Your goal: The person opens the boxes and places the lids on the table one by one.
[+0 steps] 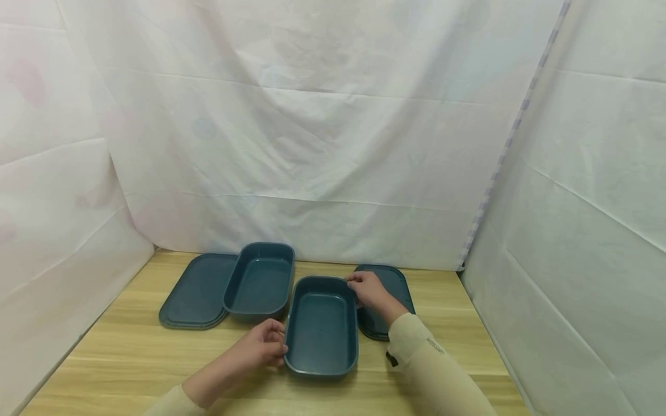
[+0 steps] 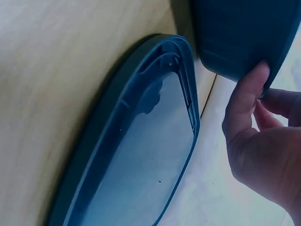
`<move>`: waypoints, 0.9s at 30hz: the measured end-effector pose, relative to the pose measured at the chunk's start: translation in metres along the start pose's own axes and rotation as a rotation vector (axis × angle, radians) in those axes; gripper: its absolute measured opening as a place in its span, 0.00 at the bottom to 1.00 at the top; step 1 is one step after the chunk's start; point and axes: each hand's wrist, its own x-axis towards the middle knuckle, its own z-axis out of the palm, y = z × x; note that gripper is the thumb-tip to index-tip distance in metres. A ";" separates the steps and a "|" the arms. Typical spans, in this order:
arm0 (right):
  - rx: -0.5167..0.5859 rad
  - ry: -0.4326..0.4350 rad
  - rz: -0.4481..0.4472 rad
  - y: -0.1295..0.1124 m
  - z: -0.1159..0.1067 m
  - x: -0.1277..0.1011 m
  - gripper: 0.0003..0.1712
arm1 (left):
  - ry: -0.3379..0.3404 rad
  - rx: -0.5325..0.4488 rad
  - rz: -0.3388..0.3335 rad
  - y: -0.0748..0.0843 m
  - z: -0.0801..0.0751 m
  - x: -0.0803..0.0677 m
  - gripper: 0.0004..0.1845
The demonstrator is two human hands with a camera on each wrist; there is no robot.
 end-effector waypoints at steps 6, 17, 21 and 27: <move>0.020 -0.053 0.047 -0.004 -0.001 0.000 0.19 | -0.010 -0.054 -0.008 -0.002 -0.003 0.001 0.23; 0.035 -0.108 0.053 -0.007 0.000 -0.003 0.15 | -0.033 -0.111 -0.011 -0.001 -0.003 0.000 0.21; 0.038 -0.111 0.055 -0.007 0.000 -0.004 0.16 | -0.034 -0.121 -0.012 -0.001 -0.003 0.001 0.22; 0.044 -0.101 0.075 -0.004 0.000 -0.003 0.17 | -0.038 -0.127 -0.014 -0.002 -0.003 0.002 0.23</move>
